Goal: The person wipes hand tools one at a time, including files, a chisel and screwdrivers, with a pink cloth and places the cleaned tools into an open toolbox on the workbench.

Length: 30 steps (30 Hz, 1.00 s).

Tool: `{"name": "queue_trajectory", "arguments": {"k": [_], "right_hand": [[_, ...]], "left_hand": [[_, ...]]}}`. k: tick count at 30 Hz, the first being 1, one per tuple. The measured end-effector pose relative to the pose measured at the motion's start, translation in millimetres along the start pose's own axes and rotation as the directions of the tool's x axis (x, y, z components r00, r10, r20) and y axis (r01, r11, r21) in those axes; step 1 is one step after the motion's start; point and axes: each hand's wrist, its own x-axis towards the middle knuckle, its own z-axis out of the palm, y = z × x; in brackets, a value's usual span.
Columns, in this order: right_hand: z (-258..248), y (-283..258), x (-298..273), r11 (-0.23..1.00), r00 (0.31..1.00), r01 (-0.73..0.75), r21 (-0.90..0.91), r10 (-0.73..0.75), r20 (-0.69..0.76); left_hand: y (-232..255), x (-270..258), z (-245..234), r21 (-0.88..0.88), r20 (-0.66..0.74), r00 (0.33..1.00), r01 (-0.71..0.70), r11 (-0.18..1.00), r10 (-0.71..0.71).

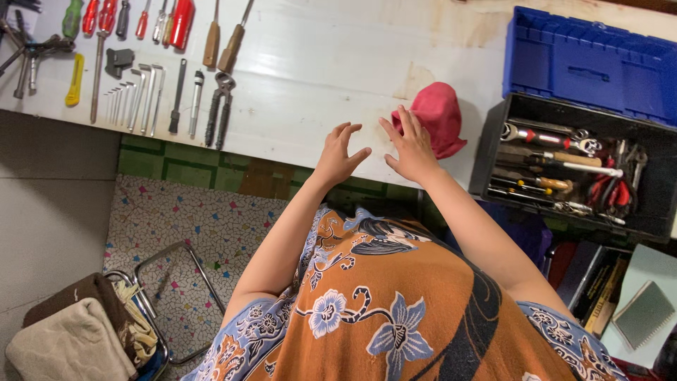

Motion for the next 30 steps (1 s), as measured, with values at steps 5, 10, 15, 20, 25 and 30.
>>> {"name": "queue_trajectory", "arguments": {"k": [5,10,15,20,25,30], "right_hand": [[17.7,-41.9,42.7,1.0,0.999,-0.006,-0.025,0.008,0.054],[29.1,-82.2,80.7,0.999,0.993,-0.015,-0.051,0.021,0.115],[33.4,-118.2,112.9,0.999,0.995,-0.011,-0.042,0.015,0.102],[37.8,-147.0,132.6,0.998,0.992,-0.063,-0.016,0.064,0.112],[46.0,-164.1,134.4,0.994,0.988,-0.107,0.005,0.106,0.112],[52.3,-167.8,124.2,0.988,0.983,-0.154,0.005,0.153,0.104]], "left_hand": [[-87.0,32.0,-44.0,0.094,-0.106,0.985,0.143,0.985,-0.133],[-161.0,77.7,-102.7,0.221,-0.207,0.943,0.305,0.926,-0.261],[-228.4,122.3,-151.6,0.346,-0.252,0.935,0.327,0.879,-0.248],[-272.9,158.3,-172.5,0.466,-0.216,0.953,0.291,0.835,-0.211],[-286.2,176.4,-175.9,0.506,-0.166,0.97,0.239,0.829,-0.179],[-295.3,183.3,-179.3,0.724,-0.182,0.978,0.204,0.659,-0.102]]}}
